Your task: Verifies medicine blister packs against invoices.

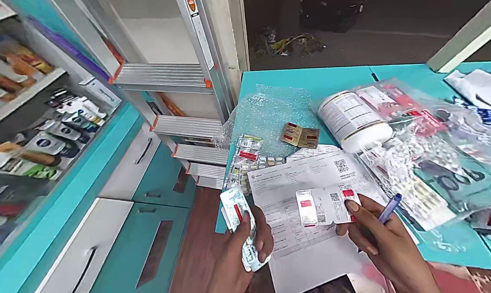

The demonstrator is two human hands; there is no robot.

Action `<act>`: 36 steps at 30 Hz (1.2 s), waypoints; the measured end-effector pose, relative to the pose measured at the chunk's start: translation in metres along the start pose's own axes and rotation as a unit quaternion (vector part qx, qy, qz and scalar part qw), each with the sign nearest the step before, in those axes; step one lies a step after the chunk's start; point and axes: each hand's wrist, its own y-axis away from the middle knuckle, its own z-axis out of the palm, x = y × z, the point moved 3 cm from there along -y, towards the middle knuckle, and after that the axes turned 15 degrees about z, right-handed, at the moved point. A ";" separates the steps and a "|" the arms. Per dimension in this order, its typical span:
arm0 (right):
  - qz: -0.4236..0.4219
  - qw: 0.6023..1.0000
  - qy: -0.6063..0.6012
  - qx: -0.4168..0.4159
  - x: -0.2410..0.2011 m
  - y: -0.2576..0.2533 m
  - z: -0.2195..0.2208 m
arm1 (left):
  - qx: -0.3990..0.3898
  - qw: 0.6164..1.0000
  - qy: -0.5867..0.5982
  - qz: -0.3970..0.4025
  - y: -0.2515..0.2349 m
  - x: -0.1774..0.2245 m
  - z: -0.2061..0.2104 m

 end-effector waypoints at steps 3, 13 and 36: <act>0.005 0.999 0.010 -0.031 -0.009 -0.003 -0.017 | -0.035 0.998 0.022 0.053 0.002 0.000 0.007; 0.067 0.995 -0.037 -0.069 -0.016 -0.015 -0.048 | 0.033 0.987 -0.005 0.160 0.037 -0.008 0.030; 0.026 0.998 -0.051 -0.029 -0.009 -0.007 -0.030 | 0.018 0.984 0.090 0.153 0.007 0.007 0.014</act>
